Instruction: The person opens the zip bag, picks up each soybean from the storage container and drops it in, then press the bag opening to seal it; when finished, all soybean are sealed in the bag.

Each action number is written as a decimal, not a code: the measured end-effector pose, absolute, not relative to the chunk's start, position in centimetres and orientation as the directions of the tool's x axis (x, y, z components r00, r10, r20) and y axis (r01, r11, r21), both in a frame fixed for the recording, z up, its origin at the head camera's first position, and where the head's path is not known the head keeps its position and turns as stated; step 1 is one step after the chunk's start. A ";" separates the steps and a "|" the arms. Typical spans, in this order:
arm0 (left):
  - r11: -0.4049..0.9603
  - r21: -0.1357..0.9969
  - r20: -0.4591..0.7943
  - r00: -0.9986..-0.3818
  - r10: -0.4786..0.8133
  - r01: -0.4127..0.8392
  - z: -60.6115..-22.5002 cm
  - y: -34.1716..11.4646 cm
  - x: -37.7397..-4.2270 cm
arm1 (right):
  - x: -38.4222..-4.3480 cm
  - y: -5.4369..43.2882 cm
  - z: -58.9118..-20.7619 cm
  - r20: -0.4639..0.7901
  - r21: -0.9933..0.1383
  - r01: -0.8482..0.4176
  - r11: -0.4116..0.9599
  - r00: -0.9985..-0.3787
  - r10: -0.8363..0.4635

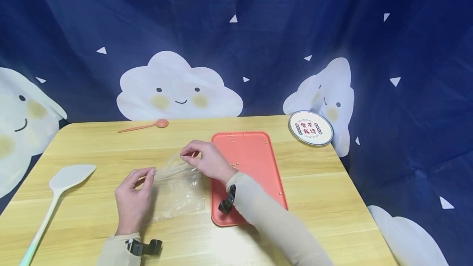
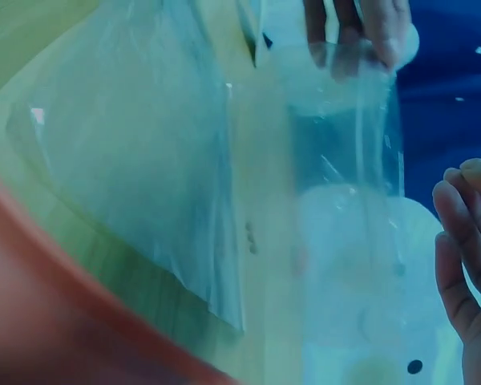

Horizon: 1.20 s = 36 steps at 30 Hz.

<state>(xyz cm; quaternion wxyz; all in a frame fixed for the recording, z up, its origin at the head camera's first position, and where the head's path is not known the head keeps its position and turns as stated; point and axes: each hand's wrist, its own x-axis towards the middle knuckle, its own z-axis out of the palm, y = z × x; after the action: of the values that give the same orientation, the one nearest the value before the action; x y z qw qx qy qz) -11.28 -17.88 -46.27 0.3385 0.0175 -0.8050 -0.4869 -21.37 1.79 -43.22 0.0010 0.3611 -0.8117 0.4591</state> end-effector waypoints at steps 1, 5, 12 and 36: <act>0.529 0.793 0.532 -0.768 -0.357 0.303 -46.2 -17.8 -11.2 | -21.3 1.5 -43.3 0.327 -0.735 -0.591 0.331 -0.738 -0.591; 0.532 0.790 0.534 -0.769 -0.353 0.305 -47.1 -18.4 -11.5 | -21.1 0.5 -43.6 0.296 -0.690 -0.608 0.393 -0.732 -0.613; 0.522 0.796 0.526 -0.777 -0.346 0.307 -48.0 -18.9 -11.7 | -20.9 0.2 -44.2 0.262 -0.665 -0.612 0.429 -0.728 -0.633; 0.526 0.799 0.514 -0.786 -0.344 0.292 -48.3 -19.2 -11.8 | -21.4 11.8 -43.7 0.120 -0.479 -0.566 0.671 -0.800 -0.589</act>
<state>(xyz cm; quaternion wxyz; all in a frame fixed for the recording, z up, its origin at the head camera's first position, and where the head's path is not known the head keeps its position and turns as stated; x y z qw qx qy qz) -11.82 -19.24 -48.29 0.3269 0.0161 -0.8101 -0.4864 -21.40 11.84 -43.73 -0.0223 0.3158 -0.9138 0.2543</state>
